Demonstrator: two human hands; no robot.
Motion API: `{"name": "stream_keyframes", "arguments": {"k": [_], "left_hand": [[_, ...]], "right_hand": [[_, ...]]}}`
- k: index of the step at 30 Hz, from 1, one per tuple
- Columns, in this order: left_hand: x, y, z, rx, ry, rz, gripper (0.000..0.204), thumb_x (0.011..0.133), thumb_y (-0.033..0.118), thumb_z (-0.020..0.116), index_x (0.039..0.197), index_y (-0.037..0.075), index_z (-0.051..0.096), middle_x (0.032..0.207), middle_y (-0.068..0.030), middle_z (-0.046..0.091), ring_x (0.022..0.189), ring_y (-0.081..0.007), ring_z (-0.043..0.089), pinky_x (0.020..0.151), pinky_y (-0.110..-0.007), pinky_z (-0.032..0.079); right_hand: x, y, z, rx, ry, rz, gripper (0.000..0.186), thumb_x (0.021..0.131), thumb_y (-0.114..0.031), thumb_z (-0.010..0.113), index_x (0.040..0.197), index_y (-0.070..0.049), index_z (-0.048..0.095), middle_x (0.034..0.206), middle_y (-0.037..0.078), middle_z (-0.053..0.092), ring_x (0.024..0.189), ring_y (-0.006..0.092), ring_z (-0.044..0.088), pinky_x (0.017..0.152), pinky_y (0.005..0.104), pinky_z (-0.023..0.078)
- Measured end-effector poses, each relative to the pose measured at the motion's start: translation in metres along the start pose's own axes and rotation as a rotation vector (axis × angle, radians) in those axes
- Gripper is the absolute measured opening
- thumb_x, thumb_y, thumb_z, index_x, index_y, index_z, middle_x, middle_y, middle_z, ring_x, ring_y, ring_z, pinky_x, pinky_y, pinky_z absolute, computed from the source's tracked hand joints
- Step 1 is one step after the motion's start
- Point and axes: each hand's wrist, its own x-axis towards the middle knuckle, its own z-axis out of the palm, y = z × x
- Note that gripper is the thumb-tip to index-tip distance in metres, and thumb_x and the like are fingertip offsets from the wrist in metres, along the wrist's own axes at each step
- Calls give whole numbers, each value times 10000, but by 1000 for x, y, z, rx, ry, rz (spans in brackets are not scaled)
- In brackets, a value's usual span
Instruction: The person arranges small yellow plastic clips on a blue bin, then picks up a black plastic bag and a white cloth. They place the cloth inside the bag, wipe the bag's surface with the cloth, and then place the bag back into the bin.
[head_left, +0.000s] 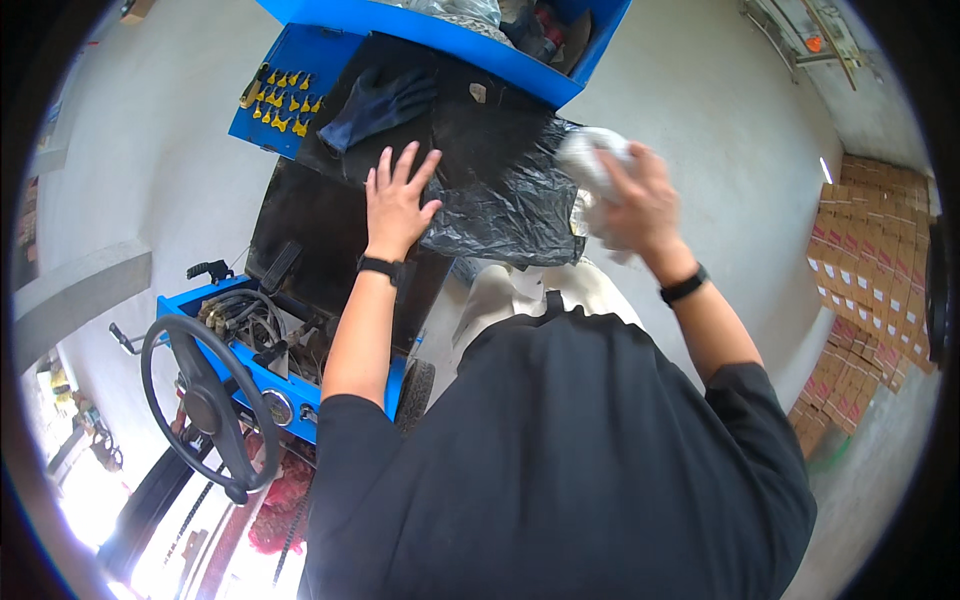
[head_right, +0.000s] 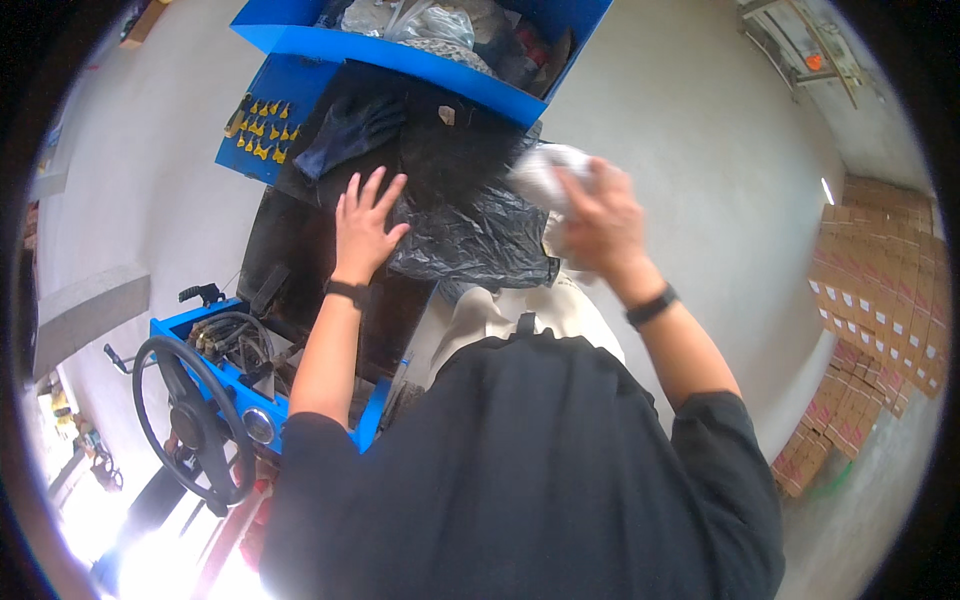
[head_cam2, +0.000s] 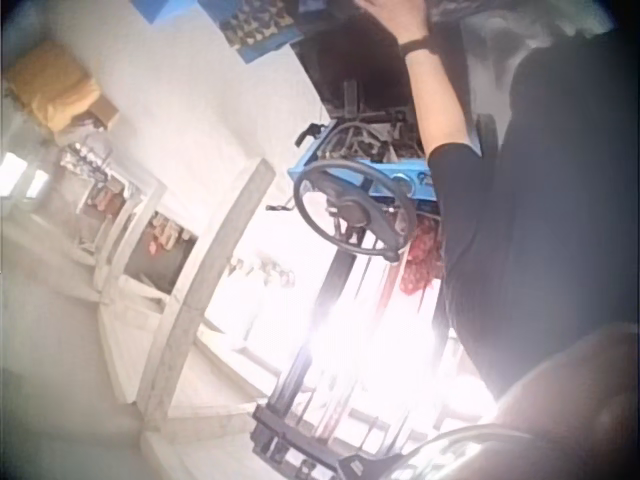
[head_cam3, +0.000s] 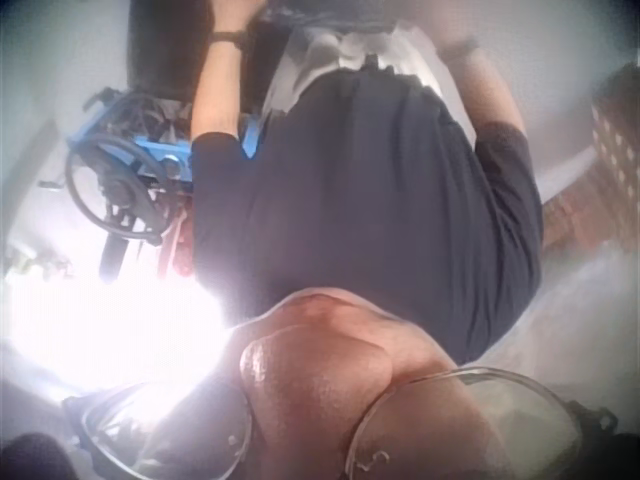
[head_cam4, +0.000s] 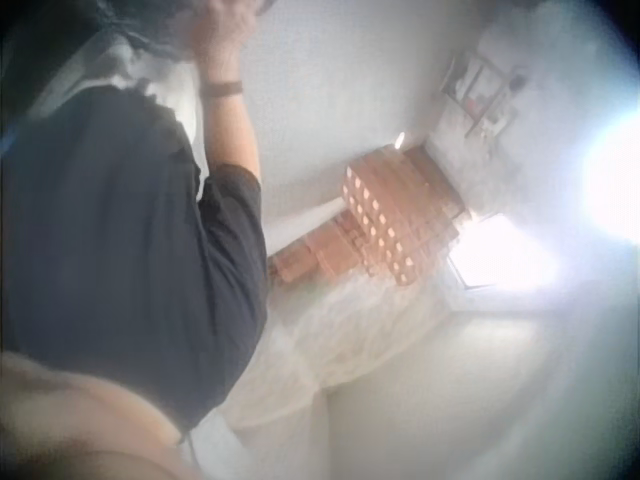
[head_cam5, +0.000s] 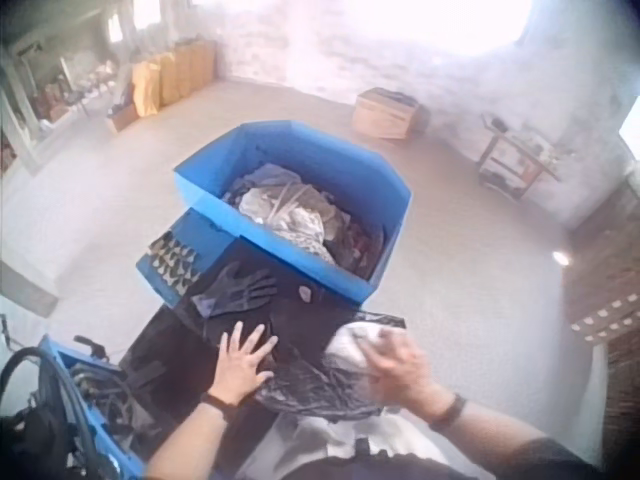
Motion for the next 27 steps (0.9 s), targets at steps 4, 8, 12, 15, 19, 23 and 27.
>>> {"name": "stream_keyframes", "arguments": {"k": [4,8,12,15,19,23,27], "left_hand": [[9,-39,29,33,-156,-41,1034,608,516,894,1537,401,453,1659,20,336,1540,-410,222,1196,-646,258],[12,-50,38,-50,-281,-59,1094,639,499,905,1586,375,371,1723,10,166,1580,-418,38,1227,-652,101],[15,-58,50,-69,-265,-60,1091,693,533,867,1609,272,337,1717,-12,173,1568,-452,35,1207,-682,92],[11,-59,53,-64,-245,-42,1117,697,569,847,1627,305,287,1723,-12,161,1568,-462,11,1197,-696,94],[14,-61,47,-74,-277,-19,1134,670,569,868,1621,356,288,1725,-51,148,1564,-478,-42,1186,-716,63],[21,-58,31,9,-521,-71,1148,637,543,895,1609,392,303,1725,-51,139,1566,-468,-65,1199,-703,36],[15,-63,42,-102,-348,-37,1174,611,542,913,1608,400,308,1730,-67,125,1562,-478,-78,1190,-715,27]], "right_hand": [[59,-117,55,-73,-133,-396,606,781,-144,680,1379,-219,624,1278,127,567,1043,344,598,684,356,606],[97,-149,116,-81,-153,-468,437,842,-193,654,1275,-230,696,1228,63,562,1032,328,599,673,342,599],[141,-136,131,-143,-197,-504,435,846,-179,657,1263,-292,706,1264,71,546,1089,342,600,738,367,616],[163,-117,138,-101,-245,-140,448,824,-169,682,1266,-240,704,1294,122,552,1054,381,635,790,416,616],[164,-134,113,-61,-206,-14,506,804,-134,675,1307,-180,662,1315,183,540,1041,429,620,793,453,612],[143,-187,122,27,-244,-118,507,821,-133,648,1327,-162,637,1302,192,521,1047,443,596,796,476,606],[141,-163,134,73,-303,63,364,852,-160,632,1205,-127,712,1326,186,518,1088,443,609,861,496,589]]}}
